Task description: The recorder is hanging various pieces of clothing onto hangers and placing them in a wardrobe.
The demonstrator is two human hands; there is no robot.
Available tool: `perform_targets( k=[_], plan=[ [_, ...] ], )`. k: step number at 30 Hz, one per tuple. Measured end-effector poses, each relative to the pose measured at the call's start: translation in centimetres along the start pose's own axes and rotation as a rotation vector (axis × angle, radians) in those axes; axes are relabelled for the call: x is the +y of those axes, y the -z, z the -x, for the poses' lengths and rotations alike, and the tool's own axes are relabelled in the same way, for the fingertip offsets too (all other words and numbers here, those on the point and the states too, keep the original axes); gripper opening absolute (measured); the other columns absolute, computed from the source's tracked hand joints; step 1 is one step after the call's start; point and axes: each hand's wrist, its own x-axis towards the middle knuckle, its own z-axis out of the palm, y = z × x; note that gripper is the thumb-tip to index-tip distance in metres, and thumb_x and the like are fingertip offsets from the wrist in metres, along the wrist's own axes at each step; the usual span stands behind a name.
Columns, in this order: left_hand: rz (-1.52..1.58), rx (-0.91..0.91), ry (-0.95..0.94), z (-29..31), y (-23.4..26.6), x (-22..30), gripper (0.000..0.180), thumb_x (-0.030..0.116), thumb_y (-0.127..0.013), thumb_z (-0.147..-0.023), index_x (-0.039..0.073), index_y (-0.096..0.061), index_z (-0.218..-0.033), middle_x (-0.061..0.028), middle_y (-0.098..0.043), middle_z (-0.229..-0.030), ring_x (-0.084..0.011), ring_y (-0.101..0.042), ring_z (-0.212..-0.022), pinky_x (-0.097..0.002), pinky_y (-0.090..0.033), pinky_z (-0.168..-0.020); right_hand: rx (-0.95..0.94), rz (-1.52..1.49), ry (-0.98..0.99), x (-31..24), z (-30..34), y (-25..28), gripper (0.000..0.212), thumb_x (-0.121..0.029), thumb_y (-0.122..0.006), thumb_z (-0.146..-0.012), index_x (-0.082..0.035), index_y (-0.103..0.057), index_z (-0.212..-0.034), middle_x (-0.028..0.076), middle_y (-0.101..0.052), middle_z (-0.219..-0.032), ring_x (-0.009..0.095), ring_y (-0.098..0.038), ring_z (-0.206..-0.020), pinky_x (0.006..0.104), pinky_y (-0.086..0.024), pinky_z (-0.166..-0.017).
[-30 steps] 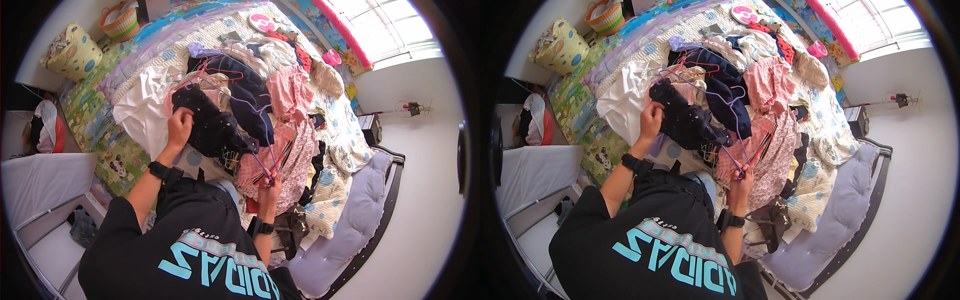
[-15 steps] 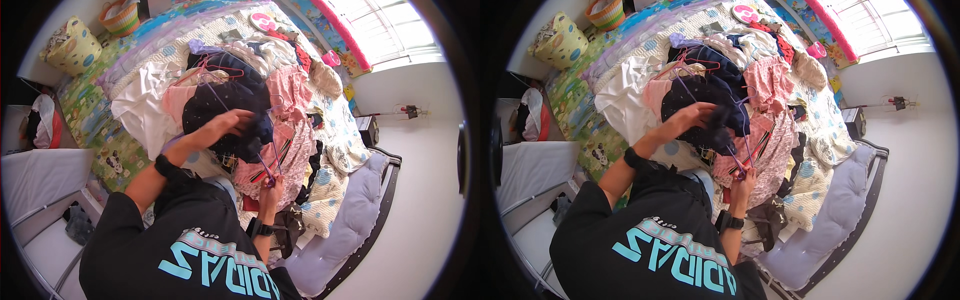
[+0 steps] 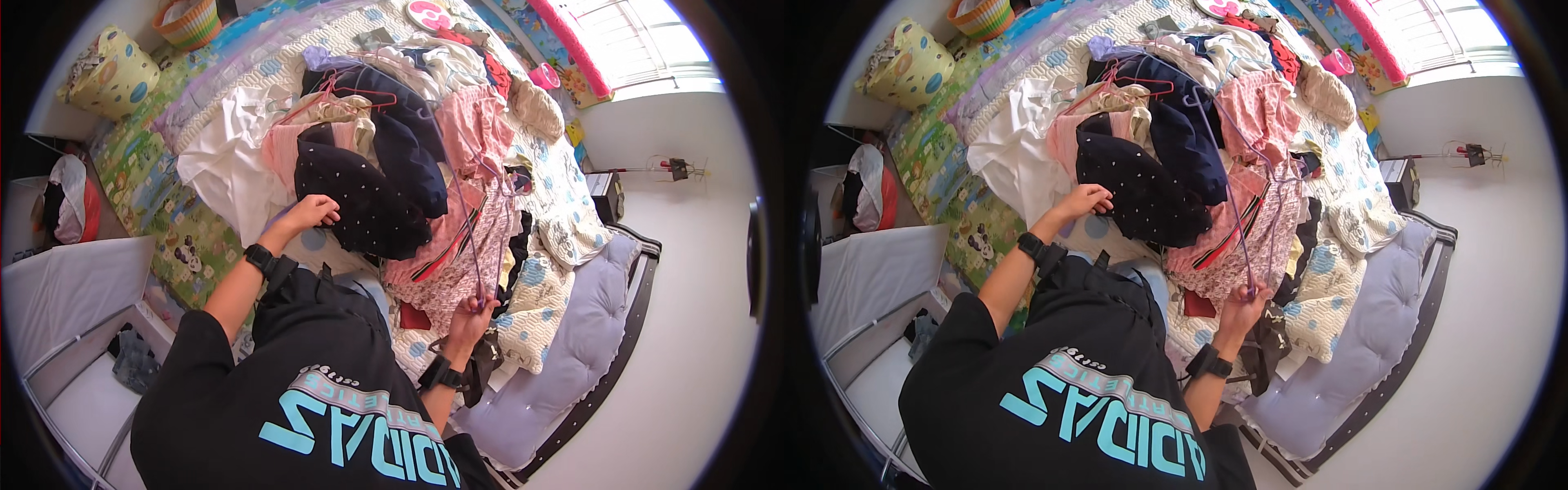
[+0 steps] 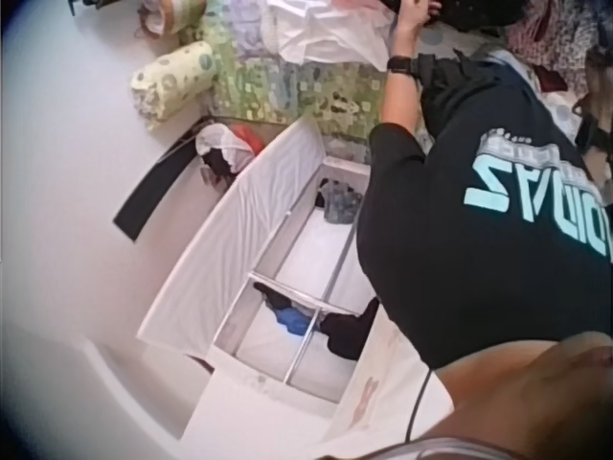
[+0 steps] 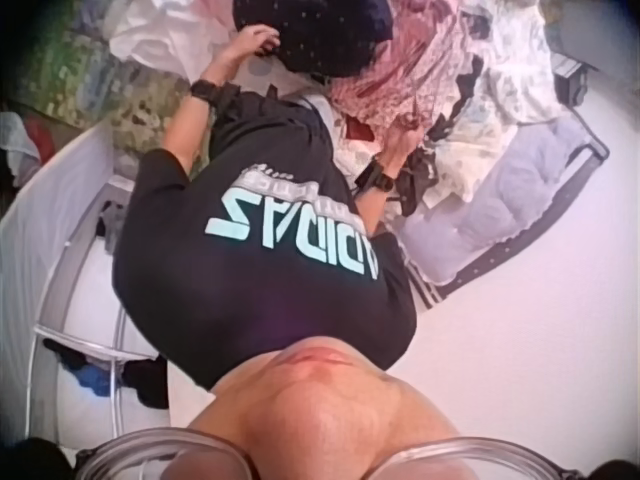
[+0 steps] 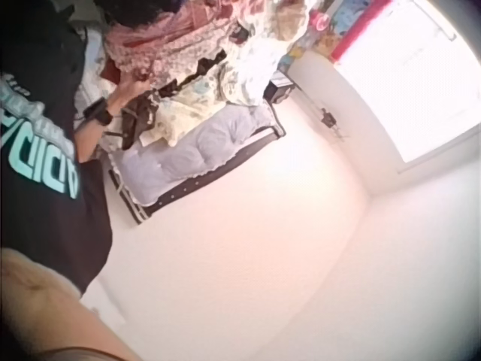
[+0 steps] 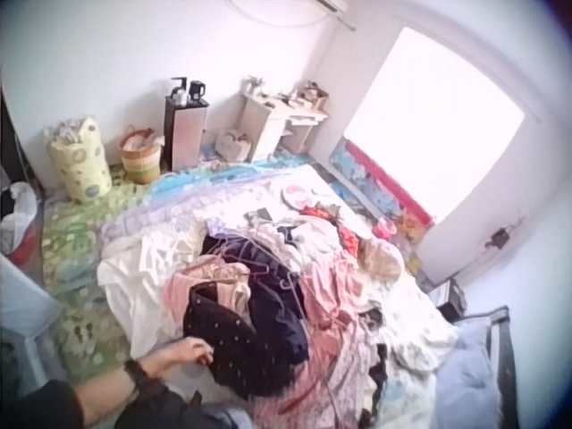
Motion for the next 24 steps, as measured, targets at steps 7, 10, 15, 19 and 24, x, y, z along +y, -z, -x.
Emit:
perform_targets(
  k=[7,10,15,19,24],
  plan=[
    [0.412,0.134,0.234,-2.6,3.0,-5.7,0.039,0.043,-0.053,-0.091,0.009,-0.056,-0.11,-0.0053,-0.065,-0.103,-0.0163,-0.061,-0.088,-0.0316,-0.049,-0.073,-0.227,0.561,-0.285,-2.7,4.5,3.3,0.02,-0.022,-0.058,-0.093,-0.007,-0.059,-0.105,0.005,-0.063,-0.097,0.018,-0.059,-0.094,0.0304,-0.045,-0.085],
    [0.323,0.164,0.265,-5.0,3.6,-7.2,0.042,0.042,-0.053,-0.091,0.008,-0.055,-0.114,-0.0064,-0.064,-0.107,-0.0168,-0.061,-0.09,-0.031,-0.048,-0.072,-0.121,0.81,-0.511,2.1,1.7,1.8,0.018,-0.021,-0.053,-0.096,-0.006,-0.059,-0.104,-0.004,-0.05,-0.074,0.004,-0.048,-0.066,0.0183,-0.037,-0.056],
    [0.13,0.148,0.357,-8.1,0.6,-7.5,0.045,0.038,-0.056,-0.089,0.006,-0.054,-0.121,-0.007,-0.061,-0.114,-0.0179,-0.059,-0.095,-0.0329,-0.049,-0.077,-0.069,0.682,-0.438,6.1,0.2,0.0,0.046,-0.042,-0.043,-0.099,-0.008,-0.051,-0.07,-0.005,-0.039,-0.053,0.004,-0.034,-0.043,0.0218,-0.021,-0.04],
    [0.062,0.047,0.274,-8.9,-3.8,-5.6,0.047,0.037,-0.061,-0.087,0.003,-0.054,-0.119,-0.0067,-0.061,-0.113,-0.0171,-0.061,-0.097,-0.0317,-0.049,-0.078,-0.149,0.893,-0.228,1.9,2.8,2.0,0.045,-0.033,-0.049,-0.097,-0.005,-0.05,-0.062,-0.004,-0.04,-0.054,0.005,-0.036,-0.047,0.0218,-0.025,-0.045],
    [0.086,0.094,0.237,-10.9,-7.6,-4.0,0.039,0.032,-0.066,-0.085,-0.003,-0.06,-0.102,-0.0087,-0.066,-0.102,-0.0167,-0.066,-0.081,-0.029,-0.05,-0.068,0.068,1.048,-0.025,-3.5,5.8,4.5,0.025,-0.022,-0.055,-0.092,-0.003,-0.055,-0.075,-0.003,-0.05,-0.064,0.006,-0.045,-0.061,0.022,-0.04,-0.062]
  ],
)
